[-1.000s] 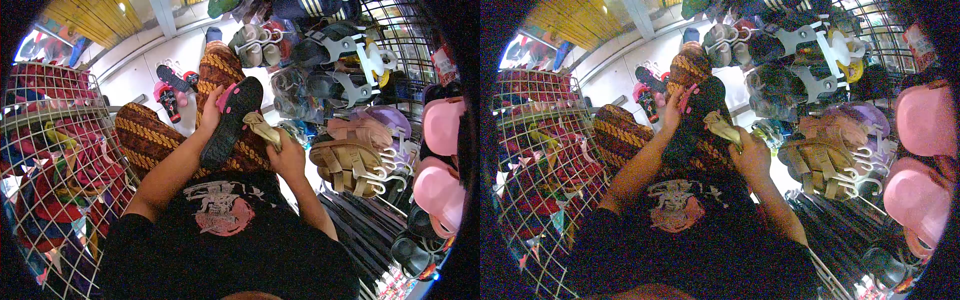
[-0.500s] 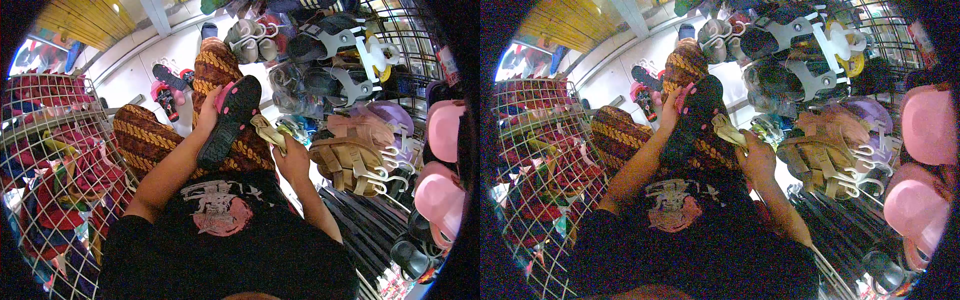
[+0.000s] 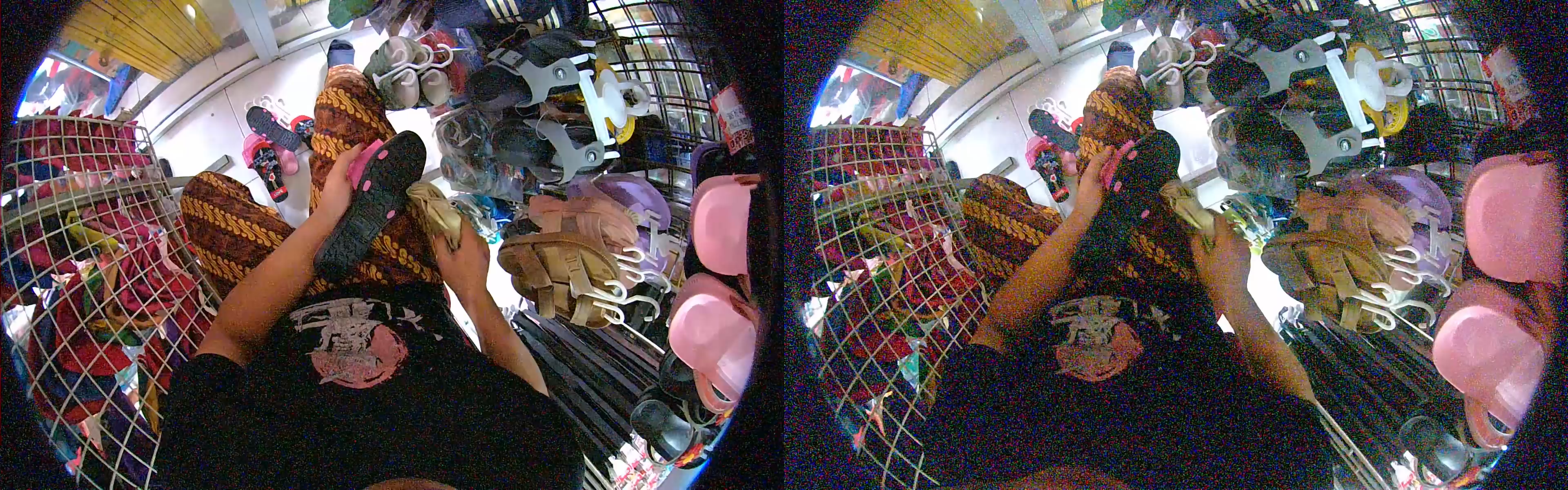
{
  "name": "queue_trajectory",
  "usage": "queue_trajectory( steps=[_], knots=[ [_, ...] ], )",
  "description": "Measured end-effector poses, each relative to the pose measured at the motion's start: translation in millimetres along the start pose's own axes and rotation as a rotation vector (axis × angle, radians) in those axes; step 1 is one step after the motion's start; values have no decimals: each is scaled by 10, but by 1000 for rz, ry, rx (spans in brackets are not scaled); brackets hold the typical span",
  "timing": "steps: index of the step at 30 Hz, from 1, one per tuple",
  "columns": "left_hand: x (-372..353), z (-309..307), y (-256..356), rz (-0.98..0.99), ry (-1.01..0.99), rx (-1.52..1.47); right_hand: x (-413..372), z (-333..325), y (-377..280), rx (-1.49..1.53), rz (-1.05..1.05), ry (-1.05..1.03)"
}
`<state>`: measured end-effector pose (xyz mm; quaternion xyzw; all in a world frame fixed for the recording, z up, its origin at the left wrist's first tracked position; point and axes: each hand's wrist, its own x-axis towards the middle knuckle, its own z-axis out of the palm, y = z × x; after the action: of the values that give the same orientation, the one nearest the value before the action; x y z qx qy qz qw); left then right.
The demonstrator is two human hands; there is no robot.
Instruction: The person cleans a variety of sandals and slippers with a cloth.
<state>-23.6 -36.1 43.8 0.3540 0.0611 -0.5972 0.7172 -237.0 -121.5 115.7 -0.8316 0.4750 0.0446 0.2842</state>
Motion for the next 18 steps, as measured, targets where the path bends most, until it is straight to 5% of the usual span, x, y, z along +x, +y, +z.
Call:
queue_trajectory(
  steps=[4,8,12,15,17,18],
  knots=[
    [-51,44,56,-9,-50,-78,-117,36,-12,-73,-152,-42],
    [-11,-14,-3,-21,-176,-153,63,145,159,39,58,127],
    [-64,95,-8,17,-46,-92,77,-45,-142,-107,-362,65],
    [105,-81,-190,199,-41,63,199,-98,-261,-127,-424,87],
    [56,-89,-66,-26,-482,-356,369,-137,-220,-94,-374,191],
    [25,-26,-93,25,-228,-153,379,-142,-217,-107,-413,191]
  ],
)
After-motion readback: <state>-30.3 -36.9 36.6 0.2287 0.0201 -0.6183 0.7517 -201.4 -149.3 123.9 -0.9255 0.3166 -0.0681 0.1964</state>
